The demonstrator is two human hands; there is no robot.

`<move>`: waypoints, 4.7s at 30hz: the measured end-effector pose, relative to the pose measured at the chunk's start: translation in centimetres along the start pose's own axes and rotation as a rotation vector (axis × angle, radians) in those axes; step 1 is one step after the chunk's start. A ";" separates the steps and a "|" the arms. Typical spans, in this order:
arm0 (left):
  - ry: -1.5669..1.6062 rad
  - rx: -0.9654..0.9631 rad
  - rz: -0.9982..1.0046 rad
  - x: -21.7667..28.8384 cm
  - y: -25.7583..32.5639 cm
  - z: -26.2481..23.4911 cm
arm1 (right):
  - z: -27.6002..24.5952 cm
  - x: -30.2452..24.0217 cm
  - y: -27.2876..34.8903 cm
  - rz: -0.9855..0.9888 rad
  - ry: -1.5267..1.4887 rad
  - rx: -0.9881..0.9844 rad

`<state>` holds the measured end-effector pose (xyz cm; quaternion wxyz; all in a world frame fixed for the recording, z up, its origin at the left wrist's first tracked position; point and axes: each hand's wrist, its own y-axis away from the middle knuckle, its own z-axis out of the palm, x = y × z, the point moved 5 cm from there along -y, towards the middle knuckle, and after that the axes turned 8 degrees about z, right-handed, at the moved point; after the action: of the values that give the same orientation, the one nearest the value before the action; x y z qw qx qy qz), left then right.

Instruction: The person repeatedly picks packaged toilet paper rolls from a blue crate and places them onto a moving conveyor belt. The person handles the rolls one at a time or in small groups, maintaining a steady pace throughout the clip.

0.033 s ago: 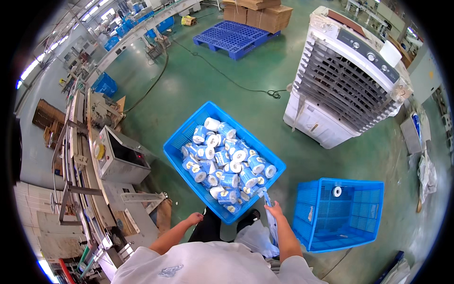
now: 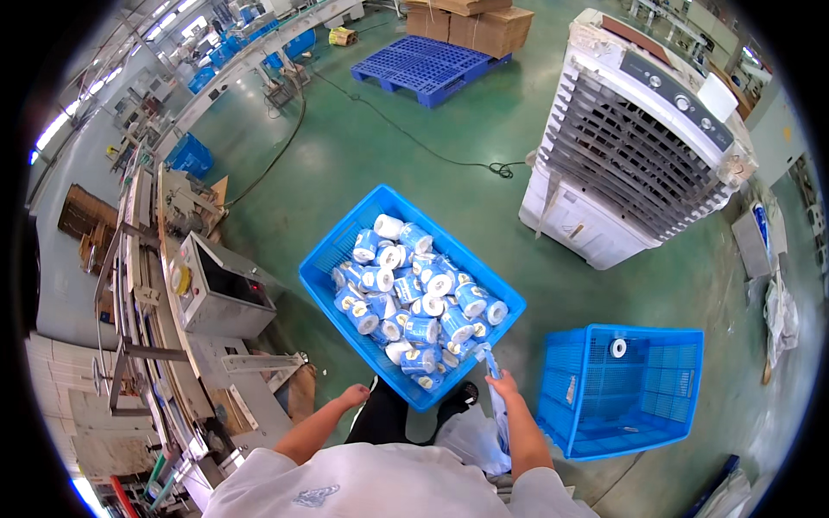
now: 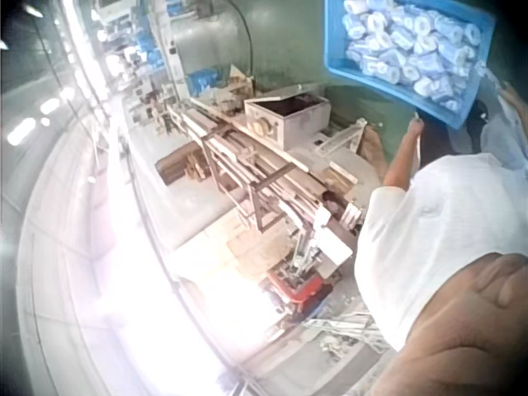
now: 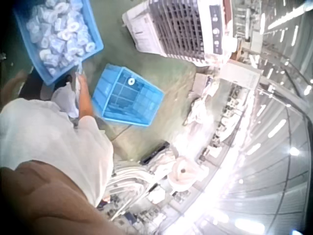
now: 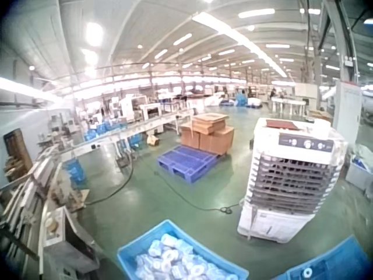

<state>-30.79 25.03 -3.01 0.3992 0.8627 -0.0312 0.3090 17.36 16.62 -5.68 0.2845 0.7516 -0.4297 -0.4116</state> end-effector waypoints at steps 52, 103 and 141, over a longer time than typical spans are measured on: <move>0.481 0.471 -0.119 -15.8 -46.1 -32.0 | 3.8 -0.8 -24.8 0.182 -0.954 0.109; 0.377 0.079 0.185 -6.2 -16.8 -37.8 | -7.6 7.0 23.9 0.436 -0.322 0.597; -0.670 -0.008 1.240 91.8 -7.7 32.2 | -40.8 58.6 47.7 1.082 -0.621 1.285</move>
<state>61.92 25.13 27.28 0.1215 0.7330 -0.6397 0.1971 50.01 -54.31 29.98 -0.1650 0.3153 -0.9306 -0.0859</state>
